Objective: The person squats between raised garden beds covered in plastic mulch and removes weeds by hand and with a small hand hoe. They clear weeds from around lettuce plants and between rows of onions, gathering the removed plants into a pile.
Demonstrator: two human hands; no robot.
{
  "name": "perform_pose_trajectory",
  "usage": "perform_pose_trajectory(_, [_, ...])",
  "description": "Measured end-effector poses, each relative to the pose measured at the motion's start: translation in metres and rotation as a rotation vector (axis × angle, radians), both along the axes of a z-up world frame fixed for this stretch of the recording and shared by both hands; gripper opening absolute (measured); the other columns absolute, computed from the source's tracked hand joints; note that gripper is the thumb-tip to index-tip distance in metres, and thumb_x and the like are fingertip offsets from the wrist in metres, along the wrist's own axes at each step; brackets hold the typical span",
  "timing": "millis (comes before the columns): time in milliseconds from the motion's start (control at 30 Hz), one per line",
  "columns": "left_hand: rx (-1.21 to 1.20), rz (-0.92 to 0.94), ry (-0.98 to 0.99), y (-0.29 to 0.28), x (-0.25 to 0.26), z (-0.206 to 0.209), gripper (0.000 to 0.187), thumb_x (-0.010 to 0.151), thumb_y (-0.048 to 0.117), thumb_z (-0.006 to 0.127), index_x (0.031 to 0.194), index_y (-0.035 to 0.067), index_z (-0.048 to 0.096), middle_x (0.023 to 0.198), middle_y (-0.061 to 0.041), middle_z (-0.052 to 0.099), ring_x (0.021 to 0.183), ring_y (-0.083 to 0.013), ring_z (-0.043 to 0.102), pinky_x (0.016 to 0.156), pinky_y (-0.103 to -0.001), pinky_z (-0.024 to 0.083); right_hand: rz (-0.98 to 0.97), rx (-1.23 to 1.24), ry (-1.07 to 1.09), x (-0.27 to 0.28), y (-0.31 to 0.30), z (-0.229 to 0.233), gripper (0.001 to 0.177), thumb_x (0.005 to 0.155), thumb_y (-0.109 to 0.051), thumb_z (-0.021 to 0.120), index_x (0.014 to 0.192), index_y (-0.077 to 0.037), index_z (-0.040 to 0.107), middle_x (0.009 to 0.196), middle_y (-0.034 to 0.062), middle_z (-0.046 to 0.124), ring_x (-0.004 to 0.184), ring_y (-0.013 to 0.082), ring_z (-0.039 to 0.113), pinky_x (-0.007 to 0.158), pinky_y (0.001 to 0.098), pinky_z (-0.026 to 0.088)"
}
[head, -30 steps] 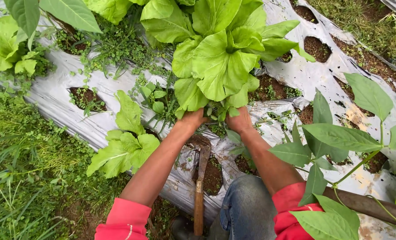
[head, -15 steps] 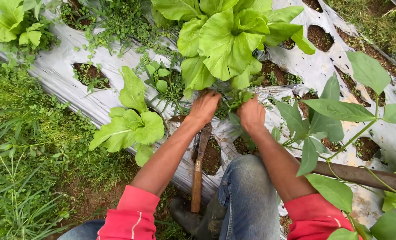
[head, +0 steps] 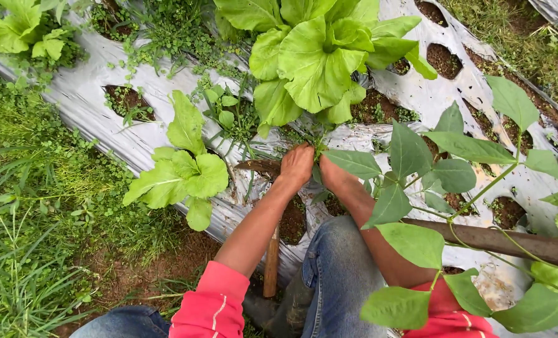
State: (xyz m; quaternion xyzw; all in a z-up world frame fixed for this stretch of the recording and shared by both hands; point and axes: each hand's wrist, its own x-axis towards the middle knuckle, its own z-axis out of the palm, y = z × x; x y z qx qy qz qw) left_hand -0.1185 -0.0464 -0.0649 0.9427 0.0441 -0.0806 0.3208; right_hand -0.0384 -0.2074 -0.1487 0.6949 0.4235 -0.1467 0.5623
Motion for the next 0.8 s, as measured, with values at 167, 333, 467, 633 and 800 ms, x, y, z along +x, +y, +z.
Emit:
perform_pose_trajectory(167, [-0.141, 0.083, 0.059, 0.002, 0.026, -0.047, 0.022, 0.086, -0.003, 0.059, 0.103, -0.002, 0.073, 0.102, -0.024, 0.073, 0.098, -0.045, 0.071, 0.079, -0.054, 0.061, -1.353, 0.93, 0.265, -0.033, 0.039, 0.106, 0.043, 0.101, -0.045, 0.045, 0.137, -0.023, 0.053, 0.128, 0.0056, 0.066, 0.119, 0.029, 0.064, 0.106, 0.0474, 0.043])
perform_pose_trajectory(333, [-0.387, 0.145, 0.209, 0.018, 0.035, -0.014, 0.055, 0.084, 0.003, 0.075, 0.136, -0.005, 0.058, 0.131, -0.03, 0.062, 0.127, -0.046, 0.058, 0.104, -0.054, 0.052, -1.25, 0.954, 0.284, -0.011, 0.021, 0.049, 0.036, 0.098, -0.052, 0.042, 0.123, -0.028, 0.053, 0.118, 0.0134, 0.071, 0.116, 0.0397, 0.067, 0.1, 0.0589, 0.048])
perform_pose_trajectory(467, [-0.435, 0.139, 0.065, 0.044, 0.041, 0.044, 0.056, 0.082, -0.009, 0.067, 0.137, -0.003, 0.058, 0.127, -0.031, 0.064, 0.123, -0.0483, 0.06, 0.102, -0.057, 0.053, 0.345, 1.221, -0.445, -0.002, 0.009, 0.026, 0.01, 0.095, -0.014, 0.066, 0.096, -0.008, 0.074, 0.11, 0.0301, 0.066, 0.1, 0.0424, 0.067, 0.092, 0.054, 0.05])
perform_pose_trajectory(633, [-0.401, 0.139, -0.173, 0.071, 0.005, 0.146, 0.053, 0.082, -0.024, 0.053, 0.131, -0.006, 0.061, 0.122, -0.032, 0.067, 0.119, -0.0489, 0.063, 0.101, -0.057, 0.053, 0.496, 1.545, -0.456, -0.038, 0.066, 0.136, 0.017, 0.094, -0.012, 0.073, 0.11, -0.007, 0.076, 0.135, 0.036, 0.056, 0.116, 0.0462, 0.063, 0.088, 0.0535, 0.054])
perform_pose_trajectory(800, [-0.486, 0.202, -0.142, 0.101, -0.109, 0.238, 0.036, 0.09, -0.011, 0.057, 0.125, -0.004, 0.062, 0.121, -0.031, 0.066, 0.118, -0.0499, 0.062, 0.106, -0.065, 0.045, -1.171, 1.988, 0.551, -0.126, 0.113, 0.194, 0.022, 0.104, -0.022, 0.061, 0.093, -0.003, 0.061, 0.059, -0.0015, 0.057, 0.044, 0.0148, 0.058, 0.042, 0.0316, 0.047])
